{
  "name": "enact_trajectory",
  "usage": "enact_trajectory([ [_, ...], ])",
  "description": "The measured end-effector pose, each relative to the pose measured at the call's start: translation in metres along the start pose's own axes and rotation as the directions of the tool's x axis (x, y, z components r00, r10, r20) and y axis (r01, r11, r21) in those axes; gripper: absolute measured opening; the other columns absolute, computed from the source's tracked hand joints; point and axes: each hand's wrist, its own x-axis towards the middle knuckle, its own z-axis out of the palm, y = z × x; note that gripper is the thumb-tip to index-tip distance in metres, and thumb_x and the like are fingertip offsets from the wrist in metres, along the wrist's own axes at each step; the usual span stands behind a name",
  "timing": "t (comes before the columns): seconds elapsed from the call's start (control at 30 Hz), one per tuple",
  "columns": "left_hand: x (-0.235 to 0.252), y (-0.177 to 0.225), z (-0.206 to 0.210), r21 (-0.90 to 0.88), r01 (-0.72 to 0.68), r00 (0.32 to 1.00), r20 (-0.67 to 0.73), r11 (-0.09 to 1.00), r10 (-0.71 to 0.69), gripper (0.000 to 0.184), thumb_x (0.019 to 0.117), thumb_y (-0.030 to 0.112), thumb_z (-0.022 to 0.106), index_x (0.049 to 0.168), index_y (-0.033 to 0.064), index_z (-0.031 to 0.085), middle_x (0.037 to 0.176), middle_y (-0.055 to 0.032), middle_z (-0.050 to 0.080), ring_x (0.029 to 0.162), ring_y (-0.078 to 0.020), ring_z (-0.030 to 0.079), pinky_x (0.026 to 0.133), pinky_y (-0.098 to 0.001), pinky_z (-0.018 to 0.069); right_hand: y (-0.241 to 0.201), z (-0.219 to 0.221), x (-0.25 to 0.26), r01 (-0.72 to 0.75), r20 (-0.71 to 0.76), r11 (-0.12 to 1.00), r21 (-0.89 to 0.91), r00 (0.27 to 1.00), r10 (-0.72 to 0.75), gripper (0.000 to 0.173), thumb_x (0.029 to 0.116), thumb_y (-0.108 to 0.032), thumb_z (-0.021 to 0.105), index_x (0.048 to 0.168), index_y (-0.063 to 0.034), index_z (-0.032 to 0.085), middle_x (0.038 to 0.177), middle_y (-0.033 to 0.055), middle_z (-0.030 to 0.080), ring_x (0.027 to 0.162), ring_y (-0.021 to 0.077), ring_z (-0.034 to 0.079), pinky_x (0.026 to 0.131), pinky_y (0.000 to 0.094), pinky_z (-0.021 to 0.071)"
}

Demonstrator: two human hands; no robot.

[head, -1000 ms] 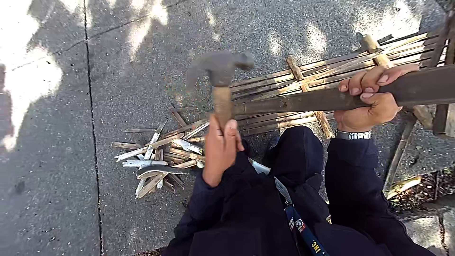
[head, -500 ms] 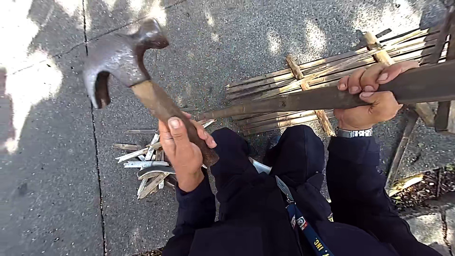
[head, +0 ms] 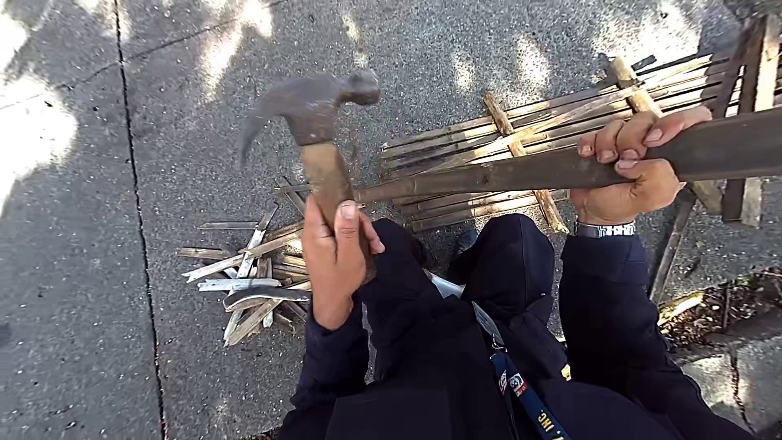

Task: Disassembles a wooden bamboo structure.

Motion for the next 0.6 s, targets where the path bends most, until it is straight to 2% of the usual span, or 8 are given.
enact_trajectory([
  [0.07,-0.002,0.016,0.0,0.038,-0.094,0.995,-0.019,0.995,0.095,0.031,0.1108,0.038,0.045,0.123,0.0096,0.047,0.072,0.0014,0.062,0.054,-0.0163,0.064,0.047,-0.0353,0.0604,0.001,0.002,-0.001,0.023,-0.004,0.999,0.041,1.0,-0.023,0.03,0.0733,0.005,0.055,0.1,-0.0082,0.058,0.074,0.0052,0.059,0.067,0.0242,0.061,0.066,0.0462,0.0574],
  [0.13,-0.008,0.009,0.012,0.185,-0.086,0.995,0.07,0.979,0.074,0.039,0.1094,0.043,0.047,0.123,0.0061,0.048,0.07,-0.0004,0.063,0.053,-0.0172,0.064,0.047,-0.0383,0.0608,0.003,0.007,0.002,0.034,-0.004,0.998,0.049,0.999,-0.034,0.03,0.0734,0.006,0.055,0.1,-0.008,0.058,0.074,0.0051,0.06,0.067,0.0242,0.061,0.066,0.046,0.0577],
  [0.23,-0.015,-0.04,0.048,0.474,0.029,0.931,0.308,0.88,-0.196,0.042,0.107,0.044,0.051,0.122,0.0049,0.055,0.068,-0.003,0.065,0.054,-0.0174,0.066,0.052,-0.042,0.0608,0.003,0.014,0.002,0.035,-0.016,0.999,0.042,0.999,-0.034,0.03,0.0734,0.005,0.055,0.1,-0.0088,0.058,0.073,0.0043,0.06,0.065,0.023,0.061,0.065,0.0449,0.0578],
  [0.3,-0.017,-0.065,0.063,0.466,0.183,0.84,0.383,0.865,-0.384,0.039,0.1081,0.044,0.05,0.122,0.0079,0.055,0.069,-0.003,0.067,0.054,-0.0166,0.068,0.055,-0.0382,0.0623,0.0,0.013,-0.001,0.033,-0.028,0.999,0.011,0.999,-0.033,0.029,0.0737,0.005,0.054,0.099,-0.0098,0.057,0.074,0.0035,0.059,0.065,0.0219,0.061,0.064,0.0439,0.0576],
  [0.33,-0.016,-0.067,0.062,0.396,0.254,0.829,0.381,0.882,-0.41,0.037,0.1087,0.043,0.049,0.122,0.0082,0.055,0.07,-0.0027,0.068,0.055,-0.0165,0.068,0.055,-0.0365,0.0632,-0.001,0.012,0.0,0.033,-0.031,0.999,0.006,0.999,-0.032,0.03,0.0734,0.005,0.054,0.099,-0.01,0.057,0.074,0.0035,0.059,0.065,0.022,0.061,0.064,0.0439,0.0575],
  [0.43,-0.016,-0.046,0.039,0.117,0.236,0.92,0.292,0.965,-0.261,0.041,0.1088,0.045,0.048,0.121,0.0066,0.055,0.073,-0.0053,0.067,0.056,-0.0205,0.068,0.053,-0.0392,0.0633,-0.005,0.005,-0.003,0.048,-0.054,0.998,0.028,0.997,-0.047,0.03,0.073,0.006,0.053,0.099,-0.0081,0.056,0.073,0.0052,0.059,0.064,0.0237,0.061,0.064,0.0459,0.0574],
  [0.5,-0.008,-0.018,0.021,-0.045,0.076,0.982,0.176,0.996,-0.067,0.04,0.1094,0.044,0.047,0.124,0.0067,0.053,0.073,-0.0053,0.064,0.055,-0.0217,0.065,0.05,-0.0401,0.0616,-0.004,0.001,-0.002,0.037,-0.05,0.999,0.035,0.998,-0.035,0.03,0.0727,0.006,0.053,0.099,-0.0076,0.056,0.072,0.0055,0.059,0.065,0.0239,0.061,0.065,0.0461,0.0574],
  [0.6,0.005,0.022,0.004,-0.161,-0.166,0.985,0.01,0.973,0.169,0.03,0.11,0.039,0.047,0.122,0.0125,0.05,0.074,0.0015,0.063,0.055,-0.0161,0.064,0.048,-0.0341,0.0602,0.0,0.002,0.002,0.035,-0.037,0.999,0.041,0.999,-0.033,0.029,0.0728,0.007,0.054,0.098,-0.0073,0.056,0.072,0.0051,0.058,0.065,0.0235,0.061,0.065,0.0457,0.0575],
])
